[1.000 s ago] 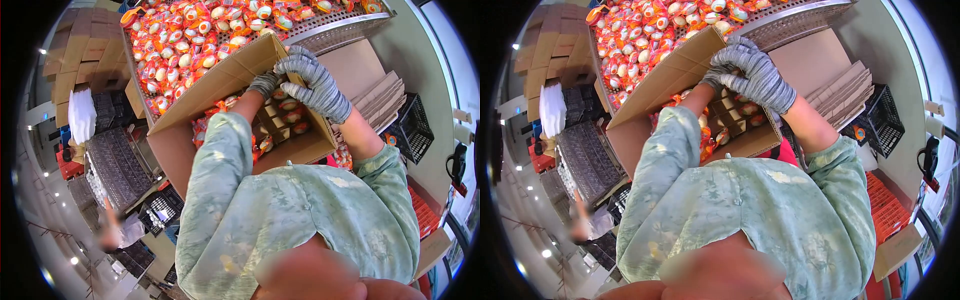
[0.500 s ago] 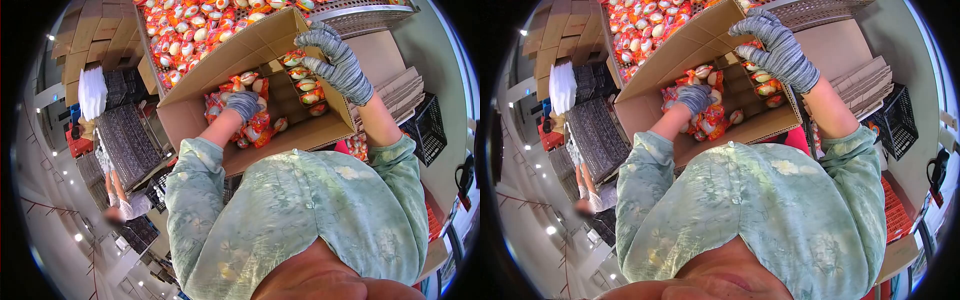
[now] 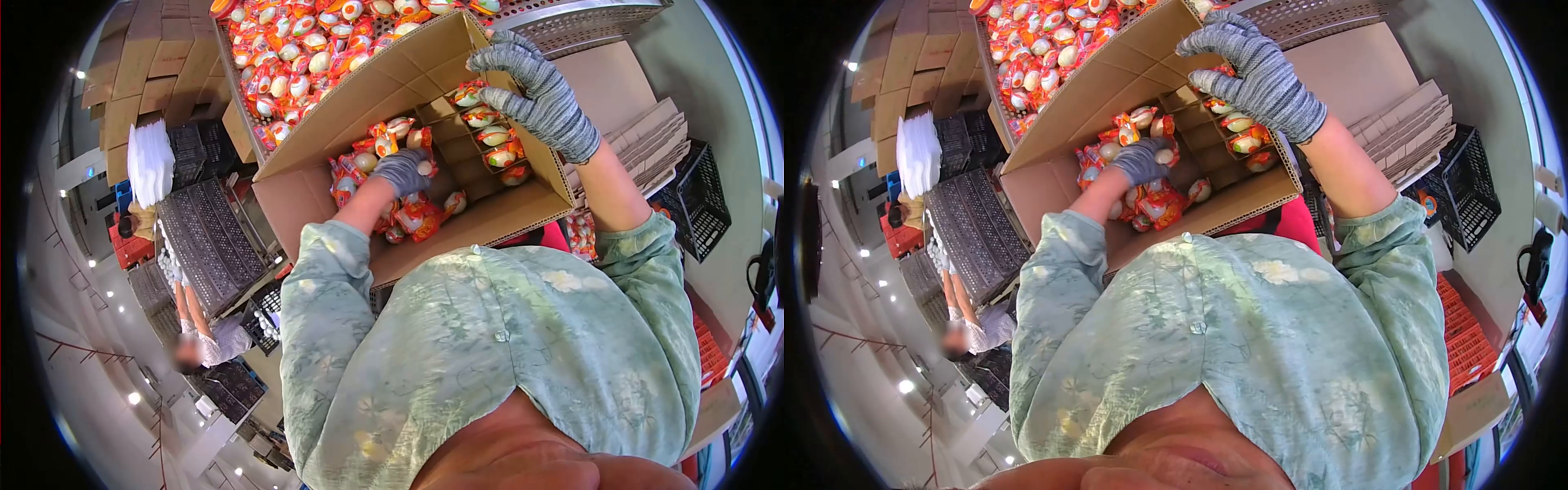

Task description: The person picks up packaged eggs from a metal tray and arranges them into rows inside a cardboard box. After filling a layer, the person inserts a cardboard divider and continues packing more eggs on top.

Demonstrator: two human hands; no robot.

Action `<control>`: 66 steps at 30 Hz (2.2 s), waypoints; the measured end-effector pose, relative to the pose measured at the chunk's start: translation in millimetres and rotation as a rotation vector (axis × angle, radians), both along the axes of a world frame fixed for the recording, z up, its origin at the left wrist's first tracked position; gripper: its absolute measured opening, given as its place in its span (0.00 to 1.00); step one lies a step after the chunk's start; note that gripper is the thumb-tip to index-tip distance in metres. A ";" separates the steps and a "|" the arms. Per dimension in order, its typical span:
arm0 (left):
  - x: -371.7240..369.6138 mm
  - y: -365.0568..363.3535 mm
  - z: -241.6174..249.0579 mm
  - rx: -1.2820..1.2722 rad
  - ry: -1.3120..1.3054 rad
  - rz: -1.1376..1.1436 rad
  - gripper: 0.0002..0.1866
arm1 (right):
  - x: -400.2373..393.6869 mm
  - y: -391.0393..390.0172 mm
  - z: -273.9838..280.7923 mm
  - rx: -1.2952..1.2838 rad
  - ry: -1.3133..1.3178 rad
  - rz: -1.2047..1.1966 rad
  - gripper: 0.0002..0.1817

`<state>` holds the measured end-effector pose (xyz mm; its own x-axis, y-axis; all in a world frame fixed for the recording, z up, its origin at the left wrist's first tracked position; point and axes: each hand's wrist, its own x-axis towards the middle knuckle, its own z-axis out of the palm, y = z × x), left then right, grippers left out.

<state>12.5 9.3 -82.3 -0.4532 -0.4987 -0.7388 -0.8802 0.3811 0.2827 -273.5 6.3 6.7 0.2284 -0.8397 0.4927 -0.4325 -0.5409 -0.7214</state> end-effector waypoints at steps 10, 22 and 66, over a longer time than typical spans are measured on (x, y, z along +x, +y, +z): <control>24.3 5.8 16.7 0.993 1.074 1.185 0.32 | 2.9 -3.2 0.8 -0.036 0.008 -0.043 0.18; -39.2 63.2 -9.0 -0.215 0.396 0.345 0.37 | 0.6 -0.7 6.9 -0.012 0.005 0.005 0.20; -65.9 73.3 -30.9 -0.038 0.274 0.293 0.27 | 0.3 -1.7 4.8 0.006 -0.024 0.020 0.18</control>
